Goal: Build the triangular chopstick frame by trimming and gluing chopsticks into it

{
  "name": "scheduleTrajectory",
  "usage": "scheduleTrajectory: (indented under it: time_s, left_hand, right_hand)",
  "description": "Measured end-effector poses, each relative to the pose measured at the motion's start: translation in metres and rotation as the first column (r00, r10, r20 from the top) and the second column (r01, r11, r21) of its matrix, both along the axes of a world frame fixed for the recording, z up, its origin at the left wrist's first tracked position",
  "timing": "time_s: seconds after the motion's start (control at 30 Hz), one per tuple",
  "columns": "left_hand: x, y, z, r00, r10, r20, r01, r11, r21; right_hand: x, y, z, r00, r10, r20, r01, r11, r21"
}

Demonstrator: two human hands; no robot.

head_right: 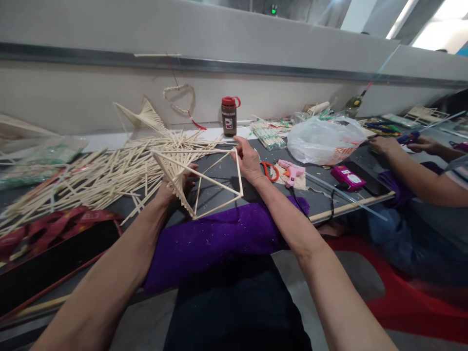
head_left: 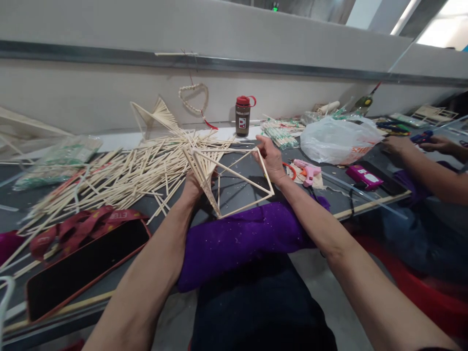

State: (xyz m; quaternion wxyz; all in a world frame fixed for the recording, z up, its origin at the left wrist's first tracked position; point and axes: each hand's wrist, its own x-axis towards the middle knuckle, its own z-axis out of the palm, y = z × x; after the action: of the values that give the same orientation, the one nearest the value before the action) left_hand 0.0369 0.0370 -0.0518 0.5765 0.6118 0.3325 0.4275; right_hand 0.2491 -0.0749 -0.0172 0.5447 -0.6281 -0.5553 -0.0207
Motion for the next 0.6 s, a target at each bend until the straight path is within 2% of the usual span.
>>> scheduleTrajectory:
  time_s: [0.13, 0.4, 0.5, 0.6]
  left_hand:
    - [-0.003, -0.005, 0.004, 1.000, -0.031, 0.001, 0.031, 0.999, 0.033]
    - [-0.004, -0.010, 0.006, 0.999, -0.041, -0.009, 0.041, 0.996, 0.074]
    - [-0.004, -0.011, 0.006, 1.000, -0.022, -0.013, 0.023, 0.997, 0.070]
    - [-0.005, -0.011, 0.005, 1.000, -0.006, -0.017, 0.007, 0.998, 0.064]
  right_hand:
    - [0.003, -0.002, 0.000, 0.987, -0.022, 0.157, 0.027, 0.999, -0.030]
    - [0.007, -0.003, -0.003, 0.950, -0.038, 0.309, 0.044, 0.999, -0.014]
    - [0.012, -0.003, -0.006, 0.948, -0.058, 0.313, 0.069, 0.997, -0.024]
    - [0.020, -0.003, -0.010, 0.972, -0.109, 0.208, 0.109, 0.994, 0.012]
